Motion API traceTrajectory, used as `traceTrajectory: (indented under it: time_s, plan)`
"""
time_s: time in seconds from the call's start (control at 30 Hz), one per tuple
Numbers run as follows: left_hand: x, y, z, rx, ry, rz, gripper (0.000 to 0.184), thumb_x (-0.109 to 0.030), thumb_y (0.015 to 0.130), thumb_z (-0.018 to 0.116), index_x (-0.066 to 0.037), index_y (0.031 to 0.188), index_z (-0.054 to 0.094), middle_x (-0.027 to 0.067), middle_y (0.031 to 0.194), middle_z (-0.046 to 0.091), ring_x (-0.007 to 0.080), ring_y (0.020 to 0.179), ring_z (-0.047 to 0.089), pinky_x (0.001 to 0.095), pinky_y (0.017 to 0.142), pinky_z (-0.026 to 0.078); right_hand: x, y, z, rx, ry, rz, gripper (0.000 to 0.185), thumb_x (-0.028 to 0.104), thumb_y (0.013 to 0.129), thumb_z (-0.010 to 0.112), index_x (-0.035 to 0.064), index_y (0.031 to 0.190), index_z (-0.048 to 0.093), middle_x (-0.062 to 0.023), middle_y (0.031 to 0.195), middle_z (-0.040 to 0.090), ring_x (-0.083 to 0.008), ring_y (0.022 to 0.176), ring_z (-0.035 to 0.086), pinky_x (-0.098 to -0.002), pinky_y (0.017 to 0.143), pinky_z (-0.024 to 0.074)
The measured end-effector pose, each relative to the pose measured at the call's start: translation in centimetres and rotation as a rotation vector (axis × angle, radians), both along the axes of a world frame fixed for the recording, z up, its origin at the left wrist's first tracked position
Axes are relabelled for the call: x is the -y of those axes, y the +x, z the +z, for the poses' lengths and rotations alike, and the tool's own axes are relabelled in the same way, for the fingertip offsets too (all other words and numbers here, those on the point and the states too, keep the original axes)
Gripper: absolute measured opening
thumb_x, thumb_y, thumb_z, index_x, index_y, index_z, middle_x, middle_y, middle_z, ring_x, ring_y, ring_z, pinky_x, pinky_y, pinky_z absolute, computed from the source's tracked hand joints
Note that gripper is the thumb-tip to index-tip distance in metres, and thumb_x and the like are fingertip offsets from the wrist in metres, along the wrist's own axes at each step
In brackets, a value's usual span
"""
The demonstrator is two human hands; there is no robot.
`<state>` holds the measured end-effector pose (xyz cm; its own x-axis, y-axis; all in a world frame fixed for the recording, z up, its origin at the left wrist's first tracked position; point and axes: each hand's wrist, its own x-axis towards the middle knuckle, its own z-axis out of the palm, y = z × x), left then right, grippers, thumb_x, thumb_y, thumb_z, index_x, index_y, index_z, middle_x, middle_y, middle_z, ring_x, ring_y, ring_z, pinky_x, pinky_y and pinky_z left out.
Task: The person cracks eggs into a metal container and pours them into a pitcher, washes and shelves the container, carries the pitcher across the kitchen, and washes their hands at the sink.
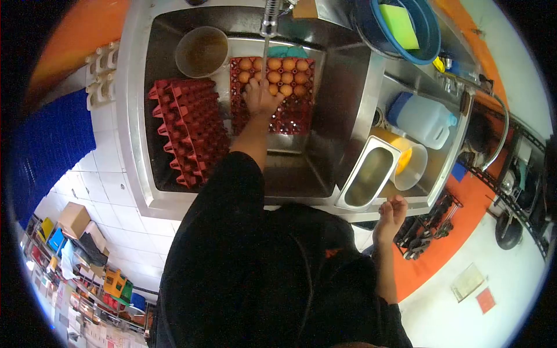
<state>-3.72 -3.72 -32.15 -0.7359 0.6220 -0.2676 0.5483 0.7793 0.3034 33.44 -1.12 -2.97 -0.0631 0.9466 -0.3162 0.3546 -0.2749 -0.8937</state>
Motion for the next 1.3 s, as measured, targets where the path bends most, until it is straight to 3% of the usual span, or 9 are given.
traceTrajectory:
  time_s: [0.27, 0.47, 0.67, 0.77, 0.83, 0.9, 1.0, 1.13, 1.3]
  plan:
    - [0.4, -0.6, -0.7, 0.03, 0.017, -0.023, 0.072, -0.05, 0.065, 0.073, -0.009, 0.12, 0.054, 0.0167, 0.107, 0.055, 0.0346, 0.101, 0.056, 0.0484, 0.083, 0.049, 0.6, 1.4, 0.7, 0.068, 0.016, -0.043, 0.028, -0.005, 0.086, 0.052, 0.0081, 0.111, 0.049, -0.0016, 0.091, 0.05, -0.0075, 0.071, 0.046, -0.021, 0.062, 0.0379]
    - [1.1, -1.4, -1.5, 0.381, -0.008, 0.033, 0.064, -0.046, 0.067, 0.076, -0.006, 0.111, 0.051, 0.0229, 0.097, 0.063, 0.0401, 0.089, 0.064, 0.0498, 0.075, 0.053, 0.6, 3.7, 1.1, 0.079, 0.028, -0.073, 0.03, -0.003, 0.086, 0.056, 0.007, 0.113, 0.048, -0.0027, 0.094, 0.053, -0.0086, 0.075, 0.048, -0.0226, 0.062, 0.0402]
    - [2.5, -0.3, -3.4, 0.032, 0.52, 0.058, 0.038, -0.036, 0.074, 0.073, -0.006, 0.092, 0.058, 0.0225, 0.091, 0.062, 0.0362, 0.074, 0.064, 0.0472, 0.067, 0.053, 0.4, 4.2, 2.1, 0.093, 0.055, -0.043, 0.028, -0.003, 0.087, 0.054, 0.0078, 0.112, 0.047, -0.0015, 0.095, 0.052, -0.0076, 0.076, 0.047, -0.0208, 0.064, 0.0388]
    - [3.2, -1.5, -3.9, 0.777, 0.872, 0.523, 0.025, -0.018, 0.073, 0.073, -0.006, 0.08, 0.052, 0.0089, 0.08, 0.058, 0.0235, 0.068, 0.059, 0.0395, 0.065, 0.051, 0.8, 3.9, 2.1, 0.081, 0.055, -0.054, 0.026, -0.002, 0.089, 0.055, 0.0079, 0.111, 0.048, -0.0016, 0.095, 0.051, -0.0078, 0.076, 0.046, -0.0208, 0.065, 0.0384]
    - [4.4, -2.6, -3.6, 0.939, 0.89, 0.675, 0.024, -0.01, 0.072, 0.073, -0.007, 0.078, 0.049, 0.004, 0.076, 0.055, 0.0178, 0.068, 0.056, 0.0352, 0.066, 0.05, 0.9, 4.1, 1.4, 0.069, 0.067, -0.065, 0.026, -0.004, 0.088, 0.052, 0.0075, 0.111, 0.048, -0.0011, 0.092, 0.05, -0.0069, 0.072, 0.045, -0.0206, 0.061, 0.0373]
    - [5.8, -4.0, -3.3, 0.579, 0.701, 0.556, 0.026, -0.003, 0.072, 0.071, -0.007, 0.079, 0.047, 0.0008, 0.074, 0.052, 0.0135, 0.068, 0.053, 0.0313, 0.066, 0.049, 1.1, 4.0, 1.3, 0.051, 0.046, -0.082, 0.026, -0.005, 0.088, 0.051, 0.0069, 0.11, 0.048, -0.001, 0.091, 0.05, -0.0064, 0.07, 0.044, -0.0205, 0.06, 0.0367]
    - [7.5, -5.0, -3.0, 0.694, 0.736, 0.566, 0.03, 0.0, 0.07, 0.072, -0.005, 0.084, 0.047, 0.003, 0.078, 0.057, 0.0121, 0.07, 0.054, 0.0297, 0.067, 0.048, 1.3, 4.1, 0.9, 0.047, 0.002, -0.062, 0.027, -0.002, 0.088, 0.056, 0.008, 0.111, 0.049, -0.0016, 0.094, 0.051, -0.0084, 0.075, 0.048, -0.0219, 0.064, 0.039]
    - [8.5, -4.5, -2.4, 0.325, 0.4, 0.104, 0.031, -0.014, 0.077, 0.071, -0.001, 0.097, 0.05, 0.0145, 0.095, 0.062, 0.0267, 0.09, 0.063, 0.0406, 0.076, 0.05, 1.3, 3.7, 0.3, 0.045, -0.009, -0.059, 0.027, -0.003, 0.087, 0.056, 0.0078, 0.111, 0.048, -0.0022, 0.093, 0.052, -0.0081, 0.075, 0.048, -0.0218, 0.063, 0.0399]
    - [7.2, -2.1, -3.2, 0.254, -0.039, -0.037, 0.039, -0.028, 0.079, 0.072, -0.007, 0.108, 0.058, 0.0167, 0.105, 0.063, 0.0338, 0.097, 0.063, 0.0459, 0.08, 0.052, 1.6, 4.2, -0.1, 0.007, 0.0, -0.04, 0.028, -0.002, 0.088, 0.056, 0.0071, 0.112, 0.048, -0.0025, 0.094, 0.053, -0.0081, 0.075, 0.049, -0.0216, 0.063, 0.0404]
